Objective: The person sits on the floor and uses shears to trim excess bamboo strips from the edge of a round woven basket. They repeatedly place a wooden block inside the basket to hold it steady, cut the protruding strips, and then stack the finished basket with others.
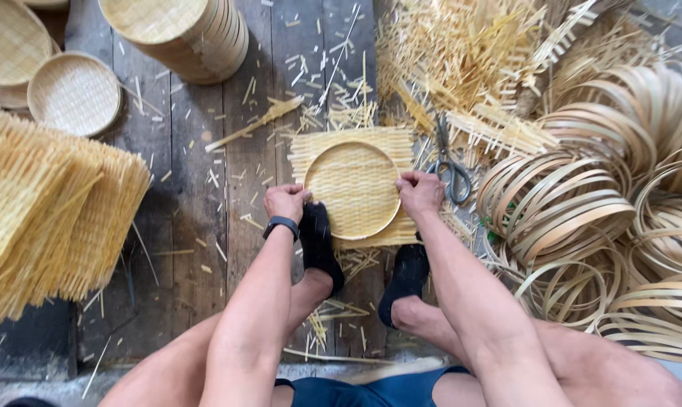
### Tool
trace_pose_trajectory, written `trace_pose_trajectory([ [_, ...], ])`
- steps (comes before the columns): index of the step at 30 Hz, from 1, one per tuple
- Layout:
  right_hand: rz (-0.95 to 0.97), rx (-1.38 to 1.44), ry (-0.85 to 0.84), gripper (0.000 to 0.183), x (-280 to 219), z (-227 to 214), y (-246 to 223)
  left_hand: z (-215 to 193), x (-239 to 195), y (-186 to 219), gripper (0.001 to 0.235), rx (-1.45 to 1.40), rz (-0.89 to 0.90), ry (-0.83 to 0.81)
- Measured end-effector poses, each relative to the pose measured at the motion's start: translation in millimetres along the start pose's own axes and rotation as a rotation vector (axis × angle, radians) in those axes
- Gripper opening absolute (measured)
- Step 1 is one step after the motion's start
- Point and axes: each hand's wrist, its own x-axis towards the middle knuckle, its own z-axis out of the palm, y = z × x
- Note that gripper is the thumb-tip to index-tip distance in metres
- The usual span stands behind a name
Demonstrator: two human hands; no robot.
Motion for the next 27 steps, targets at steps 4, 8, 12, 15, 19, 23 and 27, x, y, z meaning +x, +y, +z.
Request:
trace_pose_trajectory([
  [4, -0.019, 0.020, 0.006, 0.020, 4.9, 5.9, 9.5, 0.8, 5.8, -7.8, 0.028, 0.050, 0.048, -0.016],
  [8, -0.023, 0.045, -0.034, 0.020, 13.8, 6.6, 18.1, -0.8, 14.0, -15.9, 0.032, 0.031, 0.052, -0.046],
  [12, -0.049, 0.047, -0.143, 0.021, 23.3, 6.6, 24.4, -5.8, 14.4, -9.5, 0.032, 0.021, 0.031, -0.086],
  [15, -0.090, -0.018, -0.117, 0.018, 31.0, 3.1, 20.3, -17.2, 12.0, 18.7, 0.031, 0.137, 0.040, -0.144],
  [19, -0.167, -0.031, -0.072, 0.017, 14.0, -7.8, -1.3, -25.8, 5.8, 63.3, 0.035, 0.481, 0.242, -0.187],
  [23, -0.650, -0.235, -0.082, 0.046, -43.2, -1.9, -40.0, 17.3, 30.6, 105.3, 0.035, 0.605, 1.110, -0.116],
  [27, -1.057, -0.589, -0.288, 0.090, -85.6, 22.4, -71.6, 57.0, 50.5, 115.6, 0.030, 0.360, 0.806, -0.324],
])
